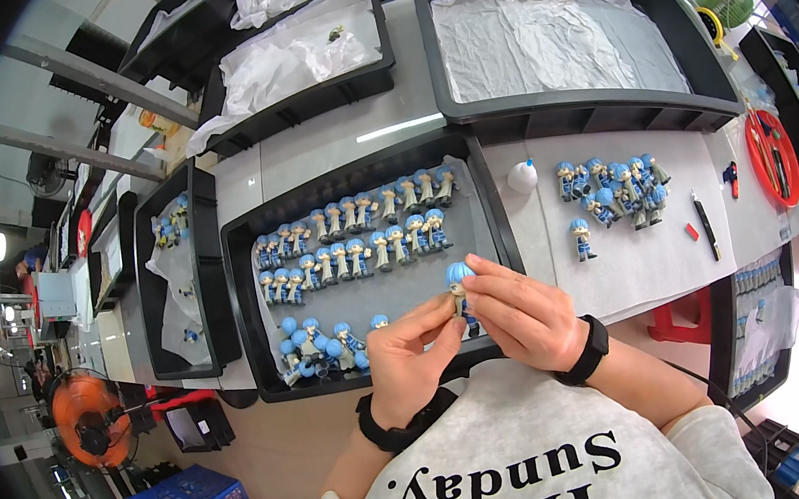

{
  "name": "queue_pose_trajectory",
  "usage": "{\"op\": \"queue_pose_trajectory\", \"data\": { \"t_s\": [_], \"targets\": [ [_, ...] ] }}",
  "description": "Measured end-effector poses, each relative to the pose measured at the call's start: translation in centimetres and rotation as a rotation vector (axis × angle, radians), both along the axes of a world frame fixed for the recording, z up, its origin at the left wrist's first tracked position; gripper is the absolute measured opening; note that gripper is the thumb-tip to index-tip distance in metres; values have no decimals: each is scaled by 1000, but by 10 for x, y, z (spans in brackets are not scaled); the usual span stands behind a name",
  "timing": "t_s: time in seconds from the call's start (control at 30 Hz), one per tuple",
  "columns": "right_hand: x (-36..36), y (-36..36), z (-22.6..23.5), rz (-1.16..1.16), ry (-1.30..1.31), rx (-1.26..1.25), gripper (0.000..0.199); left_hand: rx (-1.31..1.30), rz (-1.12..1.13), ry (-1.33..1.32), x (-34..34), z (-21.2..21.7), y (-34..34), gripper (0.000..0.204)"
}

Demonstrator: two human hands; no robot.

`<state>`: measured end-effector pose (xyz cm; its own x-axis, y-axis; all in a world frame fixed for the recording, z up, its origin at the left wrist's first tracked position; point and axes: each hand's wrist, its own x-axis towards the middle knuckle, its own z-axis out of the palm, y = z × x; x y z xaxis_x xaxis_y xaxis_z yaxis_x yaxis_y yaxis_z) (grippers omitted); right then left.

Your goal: The person assembles small blue and white figurines at a workbench. They pick up individual figures, apply glue to the head, and attach it to the body. The person handles the figures one at a time, placing the completed units into a black tray.

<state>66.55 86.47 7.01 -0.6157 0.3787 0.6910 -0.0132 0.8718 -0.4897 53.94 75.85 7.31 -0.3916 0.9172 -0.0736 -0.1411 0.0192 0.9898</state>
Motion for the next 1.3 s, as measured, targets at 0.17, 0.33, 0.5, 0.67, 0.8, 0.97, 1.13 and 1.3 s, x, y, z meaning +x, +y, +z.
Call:
{"op": "queue_pose_trajectory", "data": {
  "t_s": [0.17, 0.33, 0.5, 0.67, 0.8, 0.97, 1.13, 1.3],
  "targets": [
    [2, -1, 0, 22, 26, 17, 21, -52, -75, -240, -6, 2, -2, 25],
    [4, 1, 1, 55, 48, -19, 23, -61, -86, -327, -9, 5, -1, 17],
    [6, 0, 0, 81, 37, -44, 25, -200, -109, -430, -13, 3, 2, 10],
    [7, -2, -1, 78, 36, -63, 27, -185, -144, -529, -17, -3, 4, 6],
    [6, -2, -4, 92, 53, -78, 28, -148, -142, -577, -17, -7, 4, 3],
    [5, -2, -7, 91, 53, -82, 29, -130, -119, -581, -14, -8, 4, 6],
    [1, -4, 1, -35, 30, -29, 30, -119, -11, -562, -12, -7, 5, 11],
    [0, -12, 7, -171, -5, -162, 30, -40, 56, -541, -12, -10, 7, 14]
  ]
}}
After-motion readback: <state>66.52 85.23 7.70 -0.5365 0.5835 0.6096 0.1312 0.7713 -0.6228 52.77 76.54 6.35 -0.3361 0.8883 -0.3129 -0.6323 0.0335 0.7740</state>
